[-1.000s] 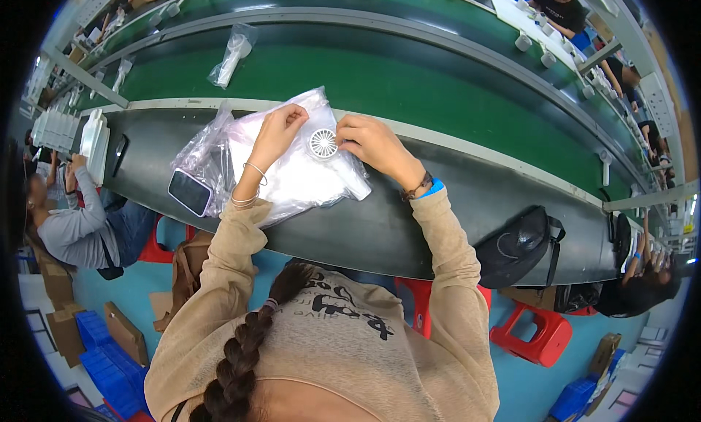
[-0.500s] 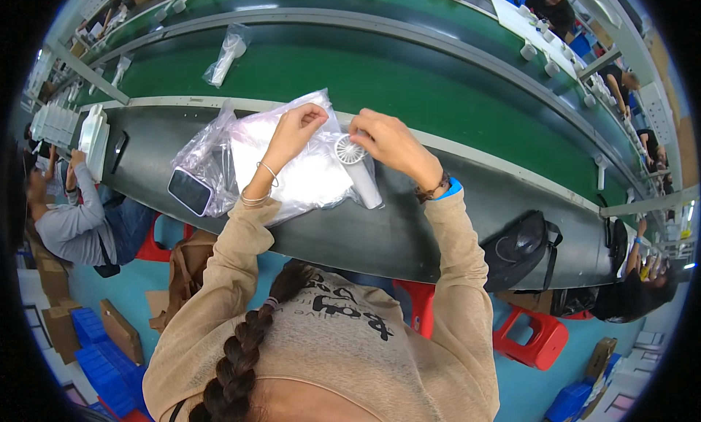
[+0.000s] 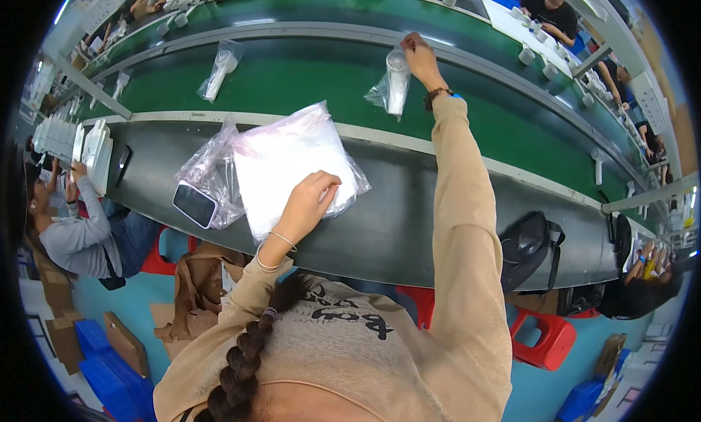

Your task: The person repeatedly picks up handheld fans from a conveyor belt, inserts each fan into a plastic bag by hand, and places the bagged fans back onto the conveyor belt.

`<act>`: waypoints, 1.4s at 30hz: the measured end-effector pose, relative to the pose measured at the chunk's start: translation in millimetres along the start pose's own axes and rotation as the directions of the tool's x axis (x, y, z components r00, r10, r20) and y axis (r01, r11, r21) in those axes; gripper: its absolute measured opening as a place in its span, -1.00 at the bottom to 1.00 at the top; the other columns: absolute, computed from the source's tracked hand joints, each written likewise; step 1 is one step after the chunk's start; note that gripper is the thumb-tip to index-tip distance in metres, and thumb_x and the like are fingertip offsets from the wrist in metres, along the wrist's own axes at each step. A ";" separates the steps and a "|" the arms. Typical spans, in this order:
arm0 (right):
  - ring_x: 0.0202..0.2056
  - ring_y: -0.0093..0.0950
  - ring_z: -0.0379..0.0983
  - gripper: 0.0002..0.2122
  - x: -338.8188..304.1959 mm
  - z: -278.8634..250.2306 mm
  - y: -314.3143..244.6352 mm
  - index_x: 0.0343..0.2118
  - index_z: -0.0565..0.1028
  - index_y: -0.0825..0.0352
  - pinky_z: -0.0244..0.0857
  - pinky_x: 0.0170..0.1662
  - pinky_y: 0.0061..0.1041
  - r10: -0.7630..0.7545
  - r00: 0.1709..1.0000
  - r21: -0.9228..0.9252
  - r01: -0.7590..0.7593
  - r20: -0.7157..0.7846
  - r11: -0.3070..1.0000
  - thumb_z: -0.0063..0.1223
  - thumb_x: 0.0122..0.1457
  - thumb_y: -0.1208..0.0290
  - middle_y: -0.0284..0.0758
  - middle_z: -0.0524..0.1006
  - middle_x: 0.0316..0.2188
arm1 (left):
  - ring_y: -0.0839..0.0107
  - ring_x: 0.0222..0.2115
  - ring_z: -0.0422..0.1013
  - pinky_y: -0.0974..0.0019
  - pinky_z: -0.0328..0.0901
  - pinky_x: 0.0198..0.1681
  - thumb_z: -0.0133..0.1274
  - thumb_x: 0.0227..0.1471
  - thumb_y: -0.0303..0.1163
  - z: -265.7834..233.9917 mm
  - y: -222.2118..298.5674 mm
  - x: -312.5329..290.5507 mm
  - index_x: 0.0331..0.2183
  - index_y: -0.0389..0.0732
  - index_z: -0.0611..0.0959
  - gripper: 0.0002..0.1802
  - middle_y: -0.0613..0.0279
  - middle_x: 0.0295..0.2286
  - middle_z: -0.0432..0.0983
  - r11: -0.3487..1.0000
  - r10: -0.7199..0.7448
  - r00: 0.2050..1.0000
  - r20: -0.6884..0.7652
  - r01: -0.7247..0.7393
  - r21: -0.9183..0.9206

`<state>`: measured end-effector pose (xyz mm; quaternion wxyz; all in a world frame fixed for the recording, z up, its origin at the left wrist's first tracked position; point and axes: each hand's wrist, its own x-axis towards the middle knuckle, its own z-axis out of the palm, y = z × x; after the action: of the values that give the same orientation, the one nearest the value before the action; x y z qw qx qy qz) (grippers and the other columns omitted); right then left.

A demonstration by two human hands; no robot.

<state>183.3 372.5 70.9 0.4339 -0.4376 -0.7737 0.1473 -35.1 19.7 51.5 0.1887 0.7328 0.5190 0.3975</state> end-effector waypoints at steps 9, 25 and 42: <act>-0.26 -0.35 0.50 -0.70 -65.0 34.3 -39.5 -0.01 0.40 0.32 0.37 -0.15 -0.43 0.052 0.959 0.151 -0.010 -0.279 0.989 0.05 0.22 0.40 -0.21 0.49 -0.11 | 0.02 -0.43 0.46 0.13 0.36 -0.38 0.06 0.08 -0.50 -3.5 -7.8 -13.9 -0.30 -0.24 0.56 -0.91 0.06 -0.42 0.48 0.981 -0.090 0.996 -0.003 0.089 0.171; -0.48 -0.56 0.44 -0.82 -229.8 27.8 -86.5 -0.17 0.48 0.34 0.31 -0.39 -0.57 0.314 0.925 0.259 -0.257 -0.213 0.931 0.00 0.16 0.58 -0.34 0.54 -0.35 | 0.16 -0.31 0.41 0.19 0.33 -0.23 0.22 -0.07 -0.43 11.2 -2.4 -3.9 -0.31 -0.24 0.63 -0.80 0.20 -0.35 0.49 0.975 -0.097 0.994 0.041 0.087 0.203; -0.49 -0.56 0.42 -0.90 -231.4 28.2 -88.6 -0.29 0.53 0.36 0.31 -0.38 -0.58 0.305 0.943 0.226 -0.270 -0.134 0.936 0.00 0.17 0.59 -0.33 0.50 -0.42 | 0.20 -0.42 0.48 0.25 0.37 -0.33 0.20 -0.06 -0.50 10.8 -6.6 1.4 -0.45 -0.28 0.64 -0.92 0.12 -0.45 0.53 0.971 -0.151 0.985 -0.077 0.163 0.176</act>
<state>167.7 139.6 -17.1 0.5136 -0.5101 -0.6427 0.2509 -30.5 25.0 40.8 0.1357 0.6907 0.6151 0.3552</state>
